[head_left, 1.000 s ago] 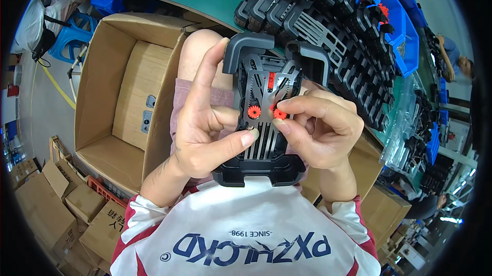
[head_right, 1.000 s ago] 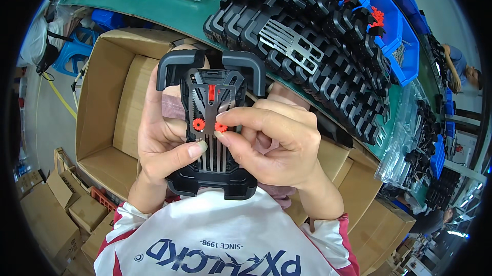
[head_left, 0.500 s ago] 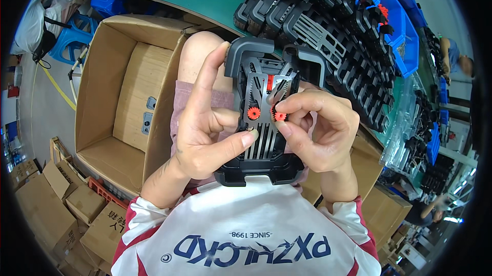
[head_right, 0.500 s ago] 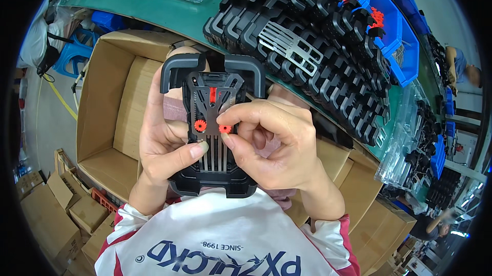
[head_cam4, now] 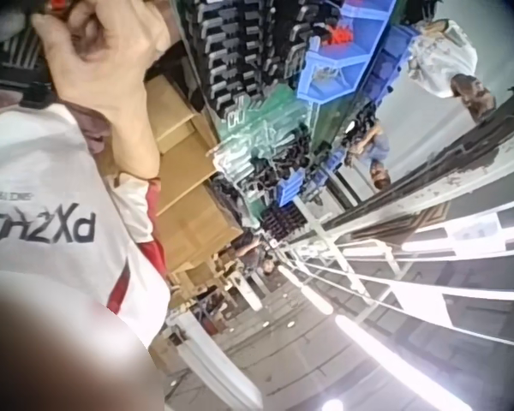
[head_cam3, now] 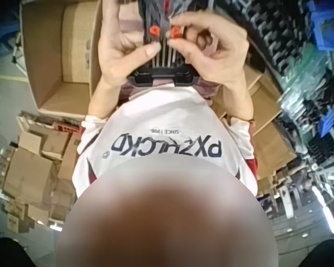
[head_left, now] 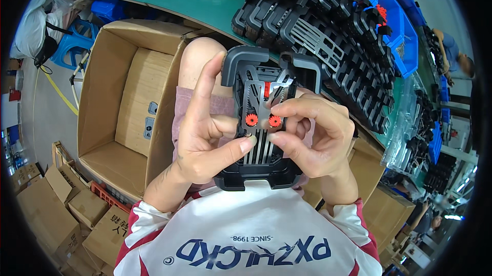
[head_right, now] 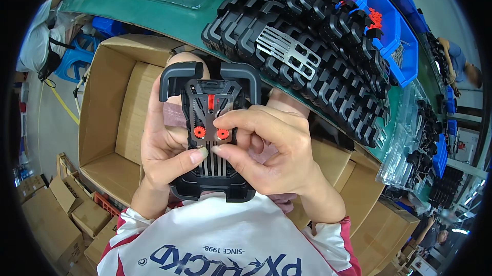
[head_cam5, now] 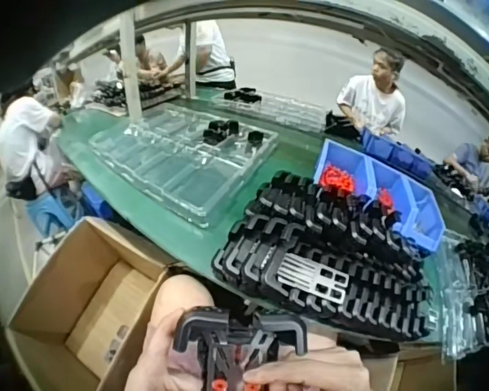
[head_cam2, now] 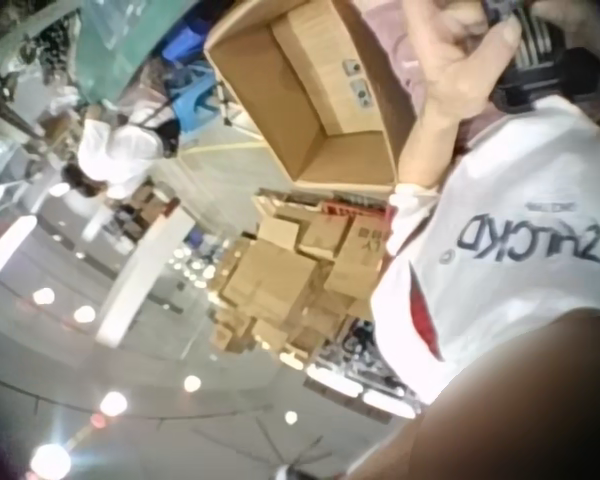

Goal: Assembling adjustable phone mounts by attaching components and checking mechanisms.

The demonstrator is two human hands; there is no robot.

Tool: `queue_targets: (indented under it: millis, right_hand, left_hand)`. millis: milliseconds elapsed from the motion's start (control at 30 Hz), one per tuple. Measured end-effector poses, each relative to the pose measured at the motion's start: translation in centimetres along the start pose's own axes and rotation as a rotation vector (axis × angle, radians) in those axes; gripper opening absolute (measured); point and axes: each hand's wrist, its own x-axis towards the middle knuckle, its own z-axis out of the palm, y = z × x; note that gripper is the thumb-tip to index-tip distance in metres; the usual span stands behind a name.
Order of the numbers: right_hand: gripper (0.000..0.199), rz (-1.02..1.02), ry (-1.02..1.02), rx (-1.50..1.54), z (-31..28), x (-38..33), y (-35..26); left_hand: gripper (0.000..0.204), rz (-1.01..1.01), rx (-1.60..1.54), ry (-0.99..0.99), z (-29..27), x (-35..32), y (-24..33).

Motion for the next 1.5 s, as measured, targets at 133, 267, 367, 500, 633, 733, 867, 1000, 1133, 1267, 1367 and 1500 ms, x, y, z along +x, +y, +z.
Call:
queue_targets:
  millis: [133,267,367,500,633,733,867,1000,1133,1267,1367,1500]
  right_hand:
    - [0.022,0.018,-0.01,0.001,0.0,0.0,-0.2]
    - [0.021,0.038,0.065,-0.018,0.5,-0.3,0.0]
    - [0.02,-0.045,0.037,-0.114,0.3,-0.1,0.3]
    - [0.019,-0.155,-0.007,-0.216,-0.3,0.2,0.5]
    - [0.02,-0.236,-0.054,-0.241,-0.8,0.5,0.5]
    - [0.02,-0.21,-0.077,-0.178,-0.9,0.4,0.8]
    - [0.022,-0.189,-0.108,-0.148,-1.0,0.5,1.0]
    - [0.025,-0.166,-0.13,-0.11,-1.1,0.4,1.2]
    - [0.028,-0.139,-0.12,-0.018,-1.0,0.3,1.2]
    - [0.025,-0.053,-0.084,-0.069,-0.7,0.1,0.4]
    - [0.017,0.004,-0.008,-0.036,-0.4,-0.2,0.2]
    - [0.01,0.09,0.054,0.003,-0.5,-0.3,0.2]
  left_hand:
    - [0.096,0.002,0.012,0.006,-0.1,0.0,0.0]
    - [0.096,0.026,0.022,-0.015,-0.1,0.0,-0.1]
    - [0.096,0.029,0.049,-0.007,-0.1,0.0,-0.2]
    - [0.096,0.027,0.071,0.017,0.3,0.0,-0.3]
    - [0.096,0.009,0.052,0.062,0.7,0.0,-0.2]
    - [0.095,0.023,0.039,-0.001,-0.1,-0.1,-0.5]
    - [0.095,0.045,0.052,-0.032,-0.5,-0.1,-0.8]
    - [0.095,0.055,0.058,-0.014,-0.1,0.0,-0.7]
    - [0.095,0.034,0.027,0.074,0.8,0.1,-0.3]
    - [0.095,0.044,0.06,-0.016,-0.1,-0.1,-0.6]
    - [0.094,0.057,0.083,-0.01,-0.4,-0.2,-0.8]
    - [0.093,0.075,0.115,-0.003,-0.3,-0.2,-0.8]
